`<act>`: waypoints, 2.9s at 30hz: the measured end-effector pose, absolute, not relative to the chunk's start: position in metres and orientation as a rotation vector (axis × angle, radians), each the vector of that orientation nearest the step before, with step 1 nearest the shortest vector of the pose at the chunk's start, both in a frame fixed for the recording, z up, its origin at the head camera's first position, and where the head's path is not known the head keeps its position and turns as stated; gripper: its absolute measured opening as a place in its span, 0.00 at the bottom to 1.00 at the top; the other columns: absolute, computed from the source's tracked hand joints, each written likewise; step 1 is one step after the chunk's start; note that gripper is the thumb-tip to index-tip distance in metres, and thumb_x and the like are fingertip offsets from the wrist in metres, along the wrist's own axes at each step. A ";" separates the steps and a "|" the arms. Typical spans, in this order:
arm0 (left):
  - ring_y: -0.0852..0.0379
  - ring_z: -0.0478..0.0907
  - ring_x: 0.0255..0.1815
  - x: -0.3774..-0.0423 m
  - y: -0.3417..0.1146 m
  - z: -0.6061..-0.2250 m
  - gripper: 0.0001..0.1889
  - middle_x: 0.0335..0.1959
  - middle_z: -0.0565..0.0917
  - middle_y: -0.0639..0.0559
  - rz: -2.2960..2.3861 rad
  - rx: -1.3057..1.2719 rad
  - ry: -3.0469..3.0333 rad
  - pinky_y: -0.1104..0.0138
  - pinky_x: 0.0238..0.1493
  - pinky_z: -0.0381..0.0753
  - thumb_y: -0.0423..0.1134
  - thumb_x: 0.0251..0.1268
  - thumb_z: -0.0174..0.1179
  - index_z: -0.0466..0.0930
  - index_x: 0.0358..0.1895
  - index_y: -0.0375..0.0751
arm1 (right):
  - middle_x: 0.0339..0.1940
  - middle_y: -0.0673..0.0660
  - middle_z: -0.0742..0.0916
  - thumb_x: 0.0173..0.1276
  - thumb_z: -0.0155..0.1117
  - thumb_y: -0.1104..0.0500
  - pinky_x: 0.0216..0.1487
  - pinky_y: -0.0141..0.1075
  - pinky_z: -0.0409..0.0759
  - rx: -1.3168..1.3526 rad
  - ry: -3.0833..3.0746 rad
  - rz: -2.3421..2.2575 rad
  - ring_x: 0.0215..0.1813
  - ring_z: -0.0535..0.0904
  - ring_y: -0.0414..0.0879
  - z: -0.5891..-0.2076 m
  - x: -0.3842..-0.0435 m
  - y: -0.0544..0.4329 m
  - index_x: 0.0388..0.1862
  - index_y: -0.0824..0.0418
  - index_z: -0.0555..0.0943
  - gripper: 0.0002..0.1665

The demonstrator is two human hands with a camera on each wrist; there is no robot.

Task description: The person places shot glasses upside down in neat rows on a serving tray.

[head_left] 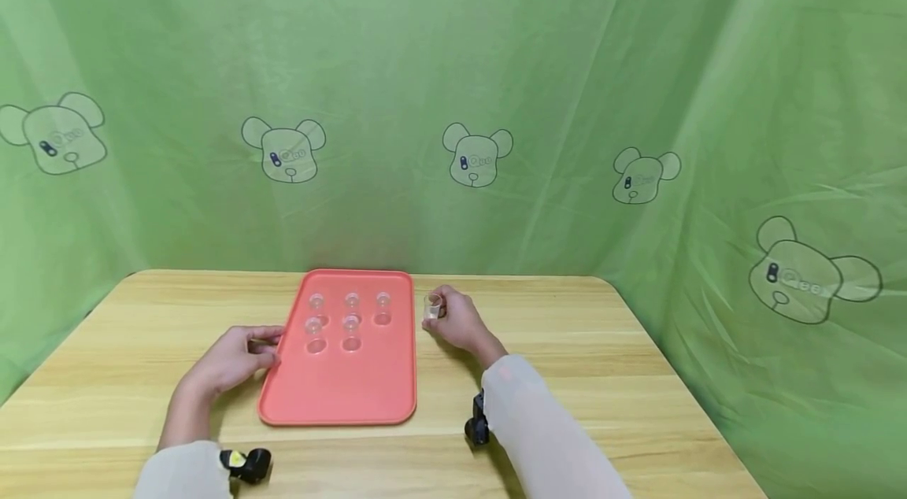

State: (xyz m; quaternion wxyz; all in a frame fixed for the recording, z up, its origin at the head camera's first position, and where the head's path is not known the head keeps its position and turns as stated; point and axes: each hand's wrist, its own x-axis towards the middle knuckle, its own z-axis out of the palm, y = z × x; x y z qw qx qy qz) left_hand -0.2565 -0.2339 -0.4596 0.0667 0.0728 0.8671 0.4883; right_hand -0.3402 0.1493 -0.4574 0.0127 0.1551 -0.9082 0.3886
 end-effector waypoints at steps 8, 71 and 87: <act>0.44 0.83 0.53 -0.257 -0.234 -0.459 0.27 0.61 0.80 0.29 1.458 0.240 2.627 0.57 0.53 0.84 0.26 0.65 0.62 0.71 0.68 0.22 | 0.36 0.57 0.84 0.58 0.76 0.71 0.43 0.36 0.80 0.463 -2.814 1.300 0.38 0.77 0.44 -0.459 -0.343 0.152 0.47 0.66 0.80 0.19; 0.43 0.83 0.53 -0.255 -0.233 -0.456 0.27 0.60 0.81 0.29 1.447 0.230 2.632 0.57 0.53 0.84 0.27 0.66 0.61 0.72 0.67 0.22 | 0.41 0.56 0.87 0.66 0.70 0.69 0.49 0.38 0.82 1.029 -2.741 0.829 0.44 0.81 0.46 -0.412 -0.321 0.112 0.53 0.66 0.84 0.17; 0.44 0.83 0.53 -0.255 -0.233 -0.457 0.27 0.59 0.81 0.29 1.466 0.225 2.621 0.61 0.51 0.84 0.27 0.66 0.62 0.72 0.67 0.22 | 0.46 0.55 0.87 0.66 0.69 0.71 0.52 0.38 0.84 1.045 -2.741 0.937 0.46 0.81 0.45 -0.413 -0.315 0.100 0.55 0.68 0.83 0.18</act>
